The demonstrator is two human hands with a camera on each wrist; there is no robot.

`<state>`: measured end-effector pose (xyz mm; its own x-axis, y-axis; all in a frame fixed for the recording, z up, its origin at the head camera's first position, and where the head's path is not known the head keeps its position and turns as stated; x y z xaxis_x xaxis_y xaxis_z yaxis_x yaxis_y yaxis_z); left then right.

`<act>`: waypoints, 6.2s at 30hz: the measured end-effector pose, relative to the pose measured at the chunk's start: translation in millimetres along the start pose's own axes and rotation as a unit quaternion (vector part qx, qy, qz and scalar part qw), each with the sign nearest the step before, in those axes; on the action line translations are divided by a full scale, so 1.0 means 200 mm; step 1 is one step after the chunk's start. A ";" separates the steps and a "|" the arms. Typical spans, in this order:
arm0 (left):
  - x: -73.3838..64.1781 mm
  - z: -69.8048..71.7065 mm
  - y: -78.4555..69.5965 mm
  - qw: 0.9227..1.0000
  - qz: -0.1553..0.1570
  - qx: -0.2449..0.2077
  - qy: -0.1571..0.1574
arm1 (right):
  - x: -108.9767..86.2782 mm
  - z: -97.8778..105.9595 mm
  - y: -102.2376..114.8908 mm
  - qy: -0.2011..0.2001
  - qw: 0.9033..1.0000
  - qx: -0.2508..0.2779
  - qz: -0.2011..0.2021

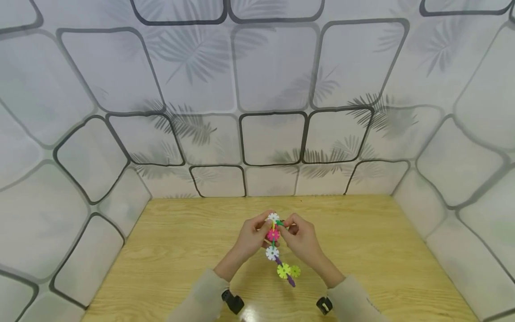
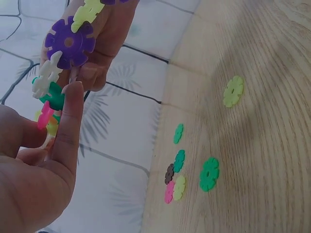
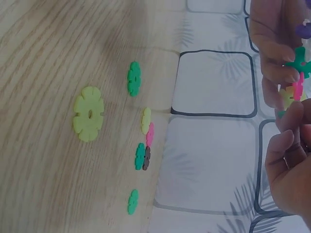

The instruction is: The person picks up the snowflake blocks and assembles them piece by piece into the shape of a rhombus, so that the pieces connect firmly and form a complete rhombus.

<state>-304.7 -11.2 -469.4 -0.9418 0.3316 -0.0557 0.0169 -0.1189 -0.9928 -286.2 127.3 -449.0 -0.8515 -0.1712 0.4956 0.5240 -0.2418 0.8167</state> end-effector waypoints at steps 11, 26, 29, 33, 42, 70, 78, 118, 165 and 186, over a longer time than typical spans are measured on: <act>0.02 -0.03 -0.01 0.999 -0.014 -0.005 0.034 | 0.00 0.01 0.01 -0.005 1.000 -0.003 0.022; 0.01 -0.03 0.00 0.997 -0.006 -0.025 0.073 | 0.00 0.02 0.01 0.015 1.000 -0.018 -0.008; 0.02 -0.03 0.00 0.996 -0.008 -0.031 0.085 | 0.01 0.02 0.01 0.018 1.000 -0.021 -0.010; 0.01 -0.03 -0.01 0.995 -0.008 -0.032 0.093 | 0.01 0.02 0.01 0.022 0.999 -0.025 -0.017; 0.01 -0.01 0.00 0.996 0.000 -0.025 0.086 | -0.01 0.01 -0.01 0.036 0.999 -0.017 -0.028; 0.05 0.14 0.02 1.000 0.019 0.009 0.000 | -0.34 0.01 -0.42 0.192 0.969 -0.103 -0.117; 0.05 0.15 0.03 1.000 0.018 0.005 -0.003 | -0.36 0.02 -0.41 0.210 0.967 -0.111 -0.095; 0.07 0.09 0.03 0.999 0.027 0.040 0.000 | -0.38 -0.04 -0.45 0.281 0.946 -0.108 -0.123; 0.06 0.07 0.04 0.999 0.024 0.026 0.018 | -0.20 0.10 -0.31 0.119 0.976 0.062 -0.171; 0.05 0.05 0.03 0.999 0.018 0.017 0.036 | -0.11 0.08 -0.19 0.080 0.983 0.094 -0.133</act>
<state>-317.8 -17.6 -475.2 -0.9142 0.3927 -0.0995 0.0371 -0.1636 -0.9858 -287.6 154.8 -486.8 -0.9360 -0.2772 0.2168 0.2576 -0.1198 0.9588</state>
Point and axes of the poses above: each hand's wrist, its own x-axis towards the middle knuckle, its own z-axis out of the back of the hand, y = z × x, the point moved 10 cm from there along x, towards the middle knuckle, and after that the axes turned 7 degrees about z, right-handed, at the moved point
